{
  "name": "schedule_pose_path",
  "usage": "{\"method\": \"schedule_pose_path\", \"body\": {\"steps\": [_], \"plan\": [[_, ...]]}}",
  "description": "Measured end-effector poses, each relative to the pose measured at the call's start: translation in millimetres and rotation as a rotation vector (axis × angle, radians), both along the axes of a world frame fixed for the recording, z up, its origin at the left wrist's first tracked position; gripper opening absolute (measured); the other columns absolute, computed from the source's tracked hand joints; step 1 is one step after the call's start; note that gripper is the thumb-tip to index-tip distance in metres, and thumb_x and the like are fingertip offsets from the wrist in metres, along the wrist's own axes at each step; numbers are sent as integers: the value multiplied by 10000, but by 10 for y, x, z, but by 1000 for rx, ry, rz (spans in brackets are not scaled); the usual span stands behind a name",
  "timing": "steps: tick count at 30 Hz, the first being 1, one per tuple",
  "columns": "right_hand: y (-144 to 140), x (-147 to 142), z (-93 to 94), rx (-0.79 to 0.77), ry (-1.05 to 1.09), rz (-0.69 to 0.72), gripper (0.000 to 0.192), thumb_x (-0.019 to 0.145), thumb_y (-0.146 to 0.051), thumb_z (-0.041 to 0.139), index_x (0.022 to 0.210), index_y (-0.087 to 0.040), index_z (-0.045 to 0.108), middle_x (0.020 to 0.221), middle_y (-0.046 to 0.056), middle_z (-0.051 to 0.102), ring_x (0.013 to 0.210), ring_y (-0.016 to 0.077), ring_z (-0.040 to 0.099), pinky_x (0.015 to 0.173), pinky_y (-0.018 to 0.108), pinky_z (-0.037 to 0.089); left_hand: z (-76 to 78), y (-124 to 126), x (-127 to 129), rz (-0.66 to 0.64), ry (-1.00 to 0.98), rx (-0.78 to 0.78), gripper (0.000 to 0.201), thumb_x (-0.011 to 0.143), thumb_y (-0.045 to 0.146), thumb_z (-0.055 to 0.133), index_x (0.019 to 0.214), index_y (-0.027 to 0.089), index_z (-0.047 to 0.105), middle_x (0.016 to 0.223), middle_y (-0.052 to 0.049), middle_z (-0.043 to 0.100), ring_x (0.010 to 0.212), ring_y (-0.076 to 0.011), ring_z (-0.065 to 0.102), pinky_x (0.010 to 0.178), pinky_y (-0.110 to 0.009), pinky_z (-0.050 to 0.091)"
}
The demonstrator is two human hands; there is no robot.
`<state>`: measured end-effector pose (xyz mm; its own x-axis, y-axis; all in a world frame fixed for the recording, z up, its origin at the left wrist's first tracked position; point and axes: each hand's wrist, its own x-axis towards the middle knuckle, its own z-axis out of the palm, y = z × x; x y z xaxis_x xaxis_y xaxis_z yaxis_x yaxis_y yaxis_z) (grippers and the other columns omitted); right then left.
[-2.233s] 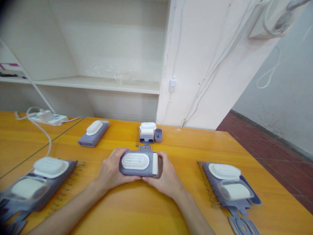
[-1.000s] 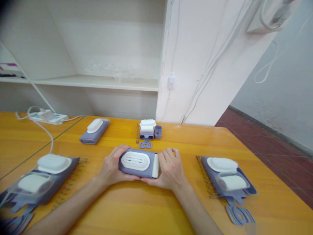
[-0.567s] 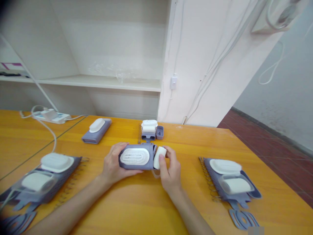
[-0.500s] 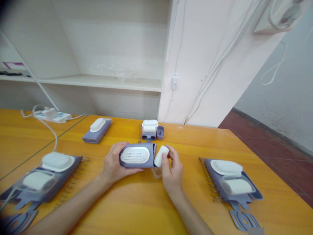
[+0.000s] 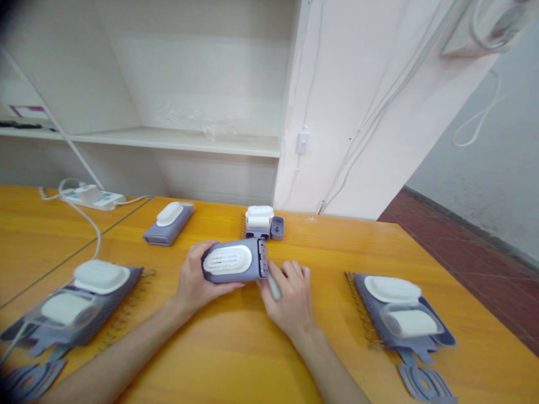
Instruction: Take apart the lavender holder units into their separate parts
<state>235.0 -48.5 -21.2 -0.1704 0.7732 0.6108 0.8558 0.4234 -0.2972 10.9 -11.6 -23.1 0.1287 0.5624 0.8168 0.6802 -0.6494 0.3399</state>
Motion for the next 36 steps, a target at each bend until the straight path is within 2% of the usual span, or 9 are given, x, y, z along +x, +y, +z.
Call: {"method": "schedule_pose_path", "body": {"steps": [4, 9, 13, 15, 17, 21, 25, 32, 36], "plan": [[5, 3, 15, -71, -74, 16, 214, 869, -290, 484, 991, -199, 635, 934, 83, 542, 909, 236, 485, 792, 406, 359, -1, -1, 1, -28, 17, 13, 953, 541, 555, 803, 1277, 172, 333, 1121, -127, 546, 1041, -273, 551, 895, -430, 490], [30, 19, -24, -158, -123, 105, 302, 895, -265, 429, 1161, -188, 549, 1183, 126, 509, 1105, 268, 452, 926, 469, 364, 8, -11, 2, -12, 34, 5, 948, 547, 569, 792, 1271, 163, 336, 1113, -130, 547, 1027, -273, 556, 882, -429, 497], [29, 40, -64, -43, 32, 122, 688, 854, -339, 507, 1439, -138, 205, 1312, 166, 446, 1189, 296, 420, 972, 515, 367, 8, -2, 4, 1, 37, -1, 943, 544, 580, 788, 1260, 156, 346, 1099, -133, 553, 1009, -272, 562, 867, -426, 502], [10, 45, -60, 43, 135, 161, 882, 802, -375, 574, 1466, -105, 60, 1392, 195, 357, 1258, 324, 366, 1014, 546, 337, 8, 4, 3, -3, 42, -3, 943, 537, 584, 789, 1258, 159, 354, 1092, -133, 557, 996, -273, 568, 854, -427, 505], [-16, 40, -40, 79, 178, 214, 965, 765, -374, 619, 1467, -90, 21, 1439, 208, 286, 1308, 344, 312, 1047, 561, 307, 13, 9, -2, -60, 59, 12, 965, 523, 592, 792, 1268, 168, 348, 1089, -132, 565, 994, -277, 573, 851, -431, 505], [-68, 11, 3, 57, 137, 343, 951, 745, -367, 650, 1463, -83, 94, 1421, 212, 324, 1303, 344, 342, 1043, 524, 353, 30, 21, -29, -291, 83, 76, 1019, 496, 598, 800, 1300, 197, 320, 1105, -133, 581, 1022, -286, 575, 882, -450, 490], [-115, -46, 1, 146, 118, 379, 902, 710, -405, 705, 1417, -92, 241, 1269, 203, 476, 1176, 317, 481, 944, 457, 469, 3, 25, -63, -389, 65, 38, 1020, 516, 652, 760, 1315, 188, 328, 1131, -151, 573, 1039, -294, 571, 891, -456, 483], [-139, -157, -5, 270, 79, 390, 860, 656, -380, 752, 1349, -93, 331, 1155, 196, 525, 1102, 314, 515, 894, 475, 491, -16, -104, 18, -299, 63, -33, 944, 560, 676, 707, 1300, 183, 390, 1212, -160, 549, 1165, -332, 504, 1028, -508, 371], [-119, -160, -8, 290, 71, 369, 811, 663, -315, 736, 1338, -99, 342, 1157, 194, 514, 1097, 308, 509, 886, 483, 488, 18, -225, 158, -182, 17, -192, 918, 547, 690, 709, 1260, 181, 436, 1369, -182, 414, 1277, -354, 389, 1063, -518, 319]]}}
